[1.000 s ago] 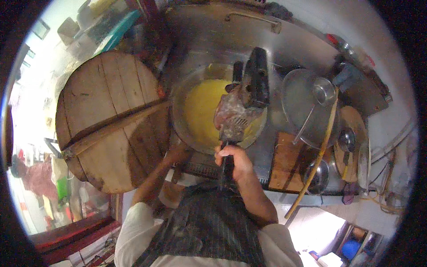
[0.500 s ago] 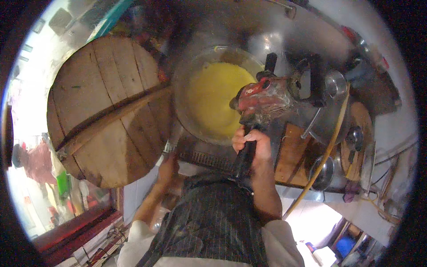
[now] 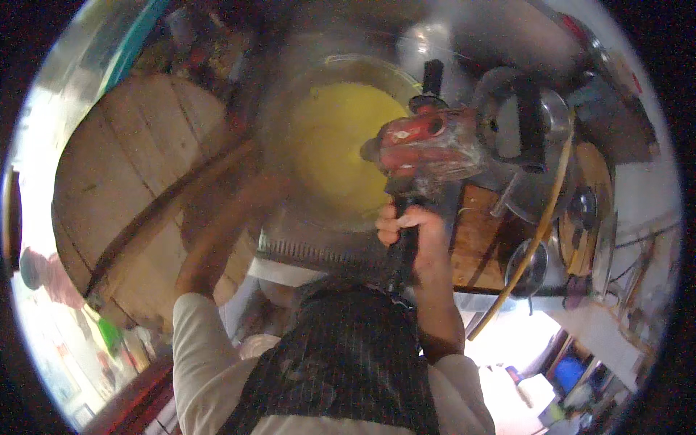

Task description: The person uses a red power drill with a mixing attachment to blend a large quantity of yellow dough in a metal bowl. They occasionally pause to scrape the sides of the bowl and the drill bit with a metal spatula to ensure even mixing. The process continues for the duration of the clip.

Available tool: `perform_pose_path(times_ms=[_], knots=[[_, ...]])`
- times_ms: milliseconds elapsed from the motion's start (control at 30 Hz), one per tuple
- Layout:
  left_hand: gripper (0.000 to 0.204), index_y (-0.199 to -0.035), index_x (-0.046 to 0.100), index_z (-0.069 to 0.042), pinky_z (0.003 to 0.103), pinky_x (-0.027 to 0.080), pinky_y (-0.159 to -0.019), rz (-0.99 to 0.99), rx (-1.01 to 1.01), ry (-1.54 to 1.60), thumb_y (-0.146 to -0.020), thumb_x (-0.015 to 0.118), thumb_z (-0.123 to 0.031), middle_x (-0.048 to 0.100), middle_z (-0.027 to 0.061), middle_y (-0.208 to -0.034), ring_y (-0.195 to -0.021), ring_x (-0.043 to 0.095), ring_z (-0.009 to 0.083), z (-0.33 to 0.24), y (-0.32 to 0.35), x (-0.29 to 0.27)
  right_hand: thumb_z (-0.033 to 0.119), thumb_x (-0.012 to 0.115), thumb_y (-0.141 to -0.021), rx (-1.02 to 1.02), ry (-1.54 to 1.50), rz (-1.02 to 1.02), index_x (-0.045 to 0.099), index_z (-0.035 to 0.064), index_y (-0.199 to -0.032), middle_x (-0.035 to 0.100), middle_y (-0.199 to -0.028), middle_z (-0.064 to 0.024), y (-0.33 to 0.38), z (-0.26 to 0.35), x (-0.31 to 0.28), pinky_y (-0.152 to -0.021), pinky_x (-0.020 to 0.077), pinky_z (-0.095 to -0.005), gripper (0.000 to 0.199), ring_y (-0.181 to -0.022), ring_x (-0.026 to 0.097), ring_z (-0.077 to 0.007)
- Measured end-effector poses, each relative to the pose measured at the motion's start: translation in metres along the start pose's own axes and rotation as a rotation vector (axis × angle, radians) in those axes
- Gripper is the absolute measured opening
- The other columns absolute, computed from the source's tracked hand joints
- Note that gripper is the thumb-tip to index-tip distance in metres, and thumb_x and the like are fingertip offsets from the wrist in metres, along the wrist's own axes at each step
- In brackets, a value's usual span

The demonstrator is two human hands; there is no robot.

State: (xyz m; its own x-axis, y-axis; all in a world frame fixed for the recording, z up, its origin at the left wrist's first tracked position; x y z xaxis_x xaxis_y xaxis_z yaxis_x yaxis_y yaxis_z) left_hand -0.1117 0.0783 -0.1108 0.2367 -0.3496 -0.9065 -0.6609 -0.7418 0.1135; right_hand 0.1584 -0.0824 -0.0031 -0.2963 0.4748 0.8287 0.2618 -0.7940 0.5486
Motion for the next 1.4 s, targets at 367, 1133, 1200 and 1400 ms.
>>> perform_pose_path(times_ms=[367,1133,1200,1400], knots=[[0.027,-0.1,0.059,-0.003,0.041,0.047,-0.071,0.108,0.065,0.253,-0.078,0.056,-0.017,0.063,0.0173,-0.088,-0.082,0.061,0.0333,-0.142,-0.018,0.14,0.006,0.059,-0.059,-0.101,0.119,-0.088,0.052,0.0024,-0.062,0.051,-0.065,-0.0087,-0.025,-0.006,0.022,-0.051,0.041,-0.0292,0.008,-0.052,0.051,-0.0184],[0.035,-0.116,0.05,-0.002,0.04,0.046,-0.077,-0.262,0.005,0.341,-0.082,0.05,-0.006,0.058,0.0211,-0.105,-0.091,0.059,0.0327,-0.152,-0.025,0.1,0.003,0.054,-0.064,-0.087,0.239,0.022,0.052,-0.0002,-0.079,0.054,-0.071,-0.0097,-0.026,0.009,0.007,-0.057,0.0445,-0.0297,0.016,-0.059,0.053,-0.0196],[0.033,-0.115,0.051,-0.002,0.036,0.048,-0.075,-0.039,-0.07,0.2,-0.082,0.051,-0.004,0.058,0.018,-0.108,-0.089,0.061,0.0262,-0.116,0.021,0.095,0.002,0.052,-0.065,-0.06,0.287,-0.014,0.051,0.0,-0.082,0.054,-0.073,-0.0097,-0.019,0.016,0.002,-0.057,0.0439,-0.0294,0.018,-0.059,0.052,-0.0197],[0.025,-0.107,0.055,0.0,0.034,0.048,-0.068,-0.218,-0.284,0.718,-0.086,0.054,-0.013,0.062,0.009,-0.093,-0.078,0.059,0.0211,-0.046,0.072,0.034,0.004,0.056,-0.061,-0.087,0.226,-0.078,0.053,0.0015,-0.085,0.054,-0.073,-0.0088,-0.002,0.019,-0.006,-0.056,0.043,-0.0308,0.024,-0.057,0.051,-0.0201]])
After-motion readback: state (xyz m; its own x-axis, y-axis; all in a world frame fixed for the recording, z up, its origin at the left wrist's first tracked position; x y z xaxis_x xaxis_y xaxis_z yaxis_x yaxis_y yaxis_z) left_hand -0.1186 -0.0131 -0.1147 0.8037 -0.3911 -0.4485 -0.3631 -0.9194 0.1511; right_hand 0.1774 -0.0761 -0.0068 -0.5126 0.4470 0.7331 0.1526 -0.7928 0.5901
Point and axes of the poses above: each hand's wrist, its own y-axis away from the middle knuckle, its own x-axis out of the palm, z = x × y, the point moved 3 cm from there along -y, towards the middle knuckle
